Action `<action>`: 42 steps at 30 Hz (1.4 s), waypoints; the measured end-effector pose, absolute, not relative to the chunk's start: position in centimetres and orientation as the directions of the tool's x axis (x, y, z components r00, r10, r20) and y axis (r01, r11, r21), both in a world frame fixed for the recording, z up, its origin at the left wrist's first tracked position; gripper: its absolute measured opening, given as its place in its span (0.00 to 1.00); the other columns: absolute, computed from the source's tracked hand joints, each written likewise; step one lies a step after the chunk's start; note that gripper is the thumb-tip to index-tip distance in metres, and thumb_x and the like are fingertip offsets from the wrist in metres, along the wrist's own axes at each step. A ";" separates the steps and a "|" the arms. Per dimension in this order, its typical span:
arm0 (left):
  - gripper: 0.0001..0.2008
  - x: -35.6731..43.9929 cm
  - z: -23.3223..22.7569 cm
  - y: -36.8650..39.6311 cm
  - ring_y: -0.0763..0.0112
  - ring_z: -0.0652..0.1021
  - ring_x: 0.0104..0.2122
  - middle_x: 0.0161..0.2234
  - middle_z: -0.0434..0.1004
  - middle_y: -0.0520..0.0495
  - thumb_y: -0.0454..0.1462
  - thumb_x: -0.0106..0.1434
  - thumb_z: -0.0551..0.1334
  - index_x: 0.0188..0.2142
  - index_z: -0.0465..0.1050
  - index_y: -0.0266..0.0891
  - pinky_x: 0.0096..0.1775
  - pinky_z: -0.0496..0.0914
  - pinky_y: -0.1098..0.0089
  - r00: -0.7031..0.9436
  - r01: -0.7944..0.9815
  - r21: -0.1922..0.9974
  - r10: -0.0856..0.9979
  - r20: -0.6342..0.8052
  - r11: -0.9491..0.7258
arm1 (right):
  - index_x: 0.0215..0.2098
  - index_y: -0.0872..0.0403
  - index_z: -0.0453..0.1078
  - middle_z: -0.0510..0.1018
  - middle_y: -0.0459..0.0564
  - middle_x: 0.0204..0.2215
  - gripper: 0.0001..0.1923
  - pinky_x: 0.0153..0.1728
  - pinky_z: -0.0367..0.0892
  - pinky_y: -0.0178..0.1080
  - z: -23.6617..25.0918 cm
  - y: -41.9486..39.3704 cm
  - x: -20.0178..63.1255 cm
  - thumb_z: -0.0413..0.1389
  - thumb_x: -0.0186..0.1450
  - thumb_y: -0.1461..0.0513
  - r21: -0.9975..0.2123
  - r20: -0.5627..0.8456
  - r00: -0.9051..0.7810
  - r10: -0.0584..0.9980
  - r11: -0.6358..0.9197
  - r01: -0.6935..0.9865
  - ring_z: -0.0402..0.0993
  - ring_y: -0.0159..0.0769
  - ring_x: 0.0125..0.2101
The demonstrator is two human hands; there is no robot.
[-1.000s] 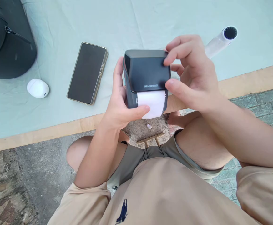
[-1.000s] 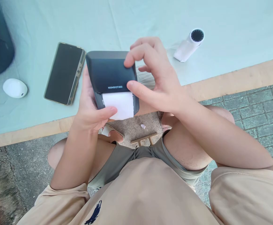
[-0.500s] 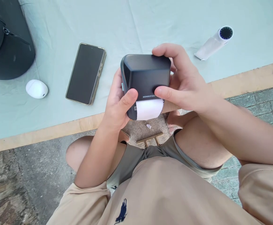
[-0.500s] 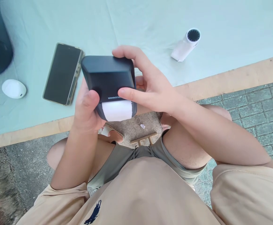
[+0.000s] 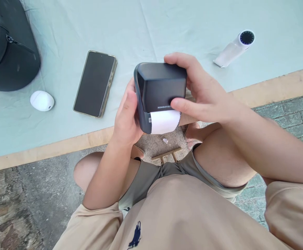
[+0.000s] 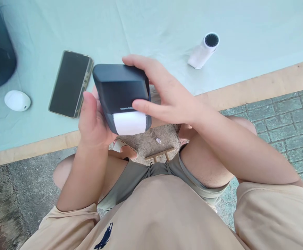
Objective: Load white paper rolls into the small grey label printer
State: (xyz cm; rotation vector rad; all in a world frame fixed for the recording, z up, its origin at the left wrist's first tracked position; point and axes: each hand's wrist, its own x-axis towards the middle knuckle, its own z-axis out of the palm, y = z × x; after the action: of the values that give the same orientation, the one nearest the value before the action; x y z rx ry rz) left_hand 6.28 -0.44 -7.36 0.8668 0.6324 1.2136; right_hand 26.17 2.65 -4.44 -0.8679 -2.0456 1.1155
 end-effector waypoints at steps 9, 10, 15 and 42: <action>0.19 6.6 -6.5 -0.6 0.60 0.63 0.70 0.48 0.79 0.46 0.49 0.73 0.50 0.47 0.74 0.41 0.71 0.61 0.56 0.151 -0.475 0.872 0.987 -0.048 0.115 | 0.66 0.51 0.55 0.62 0.49 0.65 0.33 0.67 0.66 0.40 -4.1 2.7 26.5 0.55 0.66 0.50 -0.825 0.222 -0.564 0.796 0.462 0.326 0.63 0.35 0.65; 0.19 6.6 -6.5 -0.6 0.60 0.63 0.69 0.47 0.79 0.46 0.49 0.73 0.51 0.47 0.75 0.41 0.71 0.61 0.57 0.146 -0.478 0.871 0.988 -0.050 0.115 | 0.67 0.51 0.54 0.60 0.49 0.66 0.35 0.68 0.65 0.40 -4.2 2.7 26.6 0.56 0.66 0.50 -0.821 0.224 -0.581 0.783 0.473 0.320 0.61 0.35 0.66; 0.16 6.2 -6.6 -0.4 0.61 0.72 0.64 0.46 0.81 0.47 0.45 0.72 0.55 0.49 0.76 0.40 0.70 0.63 0.59 0.154 -0.540 0.832 0.987 -0.050 0.127 | 0.69 0.50 0.48 0.55 0.48 0.69 0.42 0.72 0.59 0.35 -4.1 2.9 26.9 0.60 0.63 0.49 -0.769 0.240 -0.663 0.709 0.555 0.316 0.55 0.32 0.69; 0.20 5.9 -6.7 -0.7 0.53 0.68 0.67 0.55 0.76 0.45 0.45 0.66 0.63 0.55 0.68 0.43 0.62 0.73 0.57 0.280 -0.416 0.882 0.954 -0.109 0.223 | 0.40 0.53 0.65 0.73 0.48 0.41 0.08 0.26 0.61 0.35 -0.3 1.7 24.8 0.49 0.69 0.58 -0.677 0.318 -0.294 0.901 0.433 0.595 0.75 0.26 0.37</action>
State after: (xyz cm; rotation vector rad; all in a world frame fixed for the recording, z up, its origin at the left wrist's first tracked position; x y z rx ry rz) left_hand 5.85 -0.74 -6.65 0.8617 0.7748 1.0891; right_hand 24.77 1.72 -0.31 -1.2565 -2.0080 0.5767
